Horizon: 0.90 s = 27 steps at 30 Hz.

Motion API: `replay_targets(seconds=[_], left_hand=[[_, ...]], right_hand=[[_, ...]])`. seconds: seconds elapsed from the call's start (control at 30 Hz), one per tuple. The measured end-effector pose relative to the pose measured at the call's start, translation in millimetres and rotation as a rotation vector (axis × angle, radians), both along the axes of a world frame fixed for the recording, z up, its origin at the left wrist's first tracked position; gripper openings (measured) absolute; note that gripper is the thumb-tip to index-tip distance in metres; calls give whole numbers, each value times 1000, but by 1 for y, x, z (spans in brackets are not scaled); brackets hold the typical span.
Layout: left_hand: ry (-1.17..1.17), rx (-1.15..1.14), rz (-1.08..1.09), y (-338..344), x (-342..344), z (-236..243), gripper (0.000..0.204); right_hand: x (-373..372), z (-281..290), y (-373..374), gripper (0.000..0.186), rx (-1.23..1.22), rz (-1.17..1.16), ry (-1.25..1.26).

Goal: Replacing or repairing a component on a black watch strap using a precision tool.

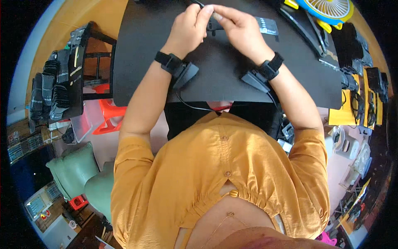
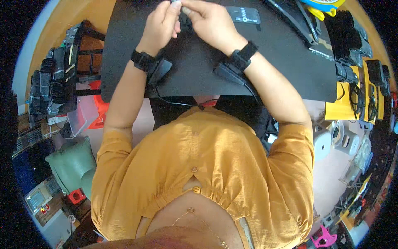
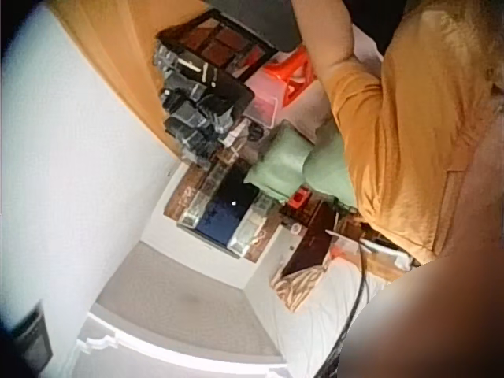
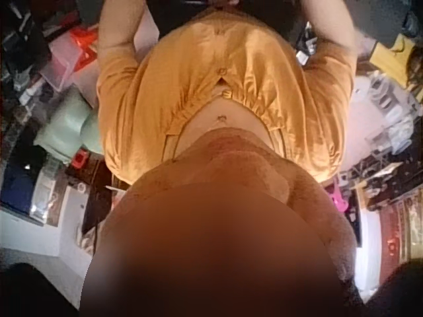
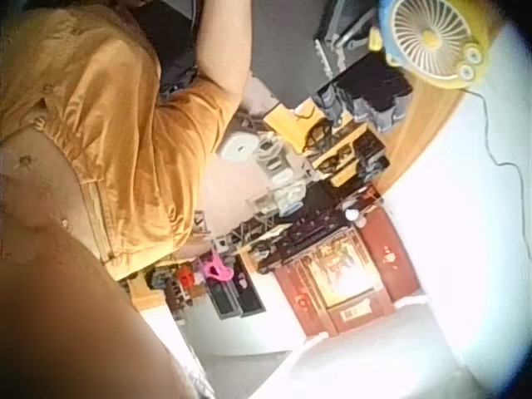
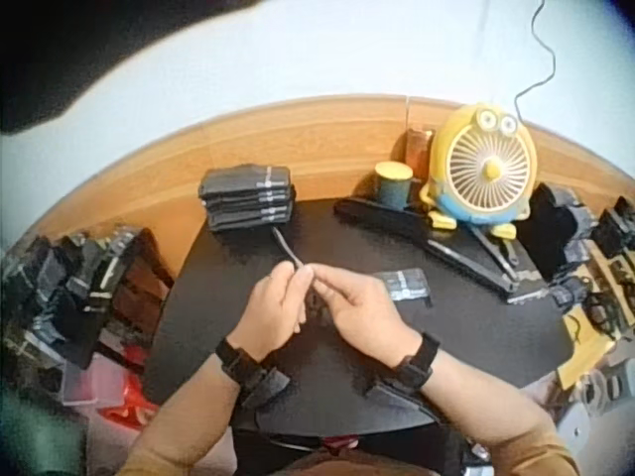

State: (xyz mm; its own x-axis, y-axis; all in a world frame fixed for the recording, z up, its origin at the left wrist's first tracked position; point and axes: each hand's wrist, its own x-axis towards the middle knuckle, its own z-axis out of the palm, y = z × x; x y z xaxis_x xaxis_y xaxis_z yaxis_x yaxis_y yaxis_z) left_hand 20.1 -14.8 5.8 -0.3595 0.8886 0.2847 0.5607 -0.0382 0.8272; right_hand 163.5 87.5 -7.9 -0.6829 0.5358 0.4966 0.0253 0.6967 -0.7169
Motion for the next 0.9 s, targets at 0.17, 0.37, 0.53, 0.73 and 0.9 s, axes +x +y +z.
replay_targets(seconds=[0.17,0.37,0.53,0.73,0.9], left_hand=[[6,23,-19,1,-2,-3,33],[-28,50,-57,2,0,0,32],[18,192,-4,2,1,-4,30],[-21,245,42,0,6,-6,32],[14,212,57,3,-7,-10,30]], right_hand=[[-3,7,-8,25,-40,13,80],[-5,3,-4,25,-67,23,103],[-6,5,-9,26,-15,20,118],[-4,6,-10,26,-176,128,180],[-9,4,-10,25,-161,84,139]])
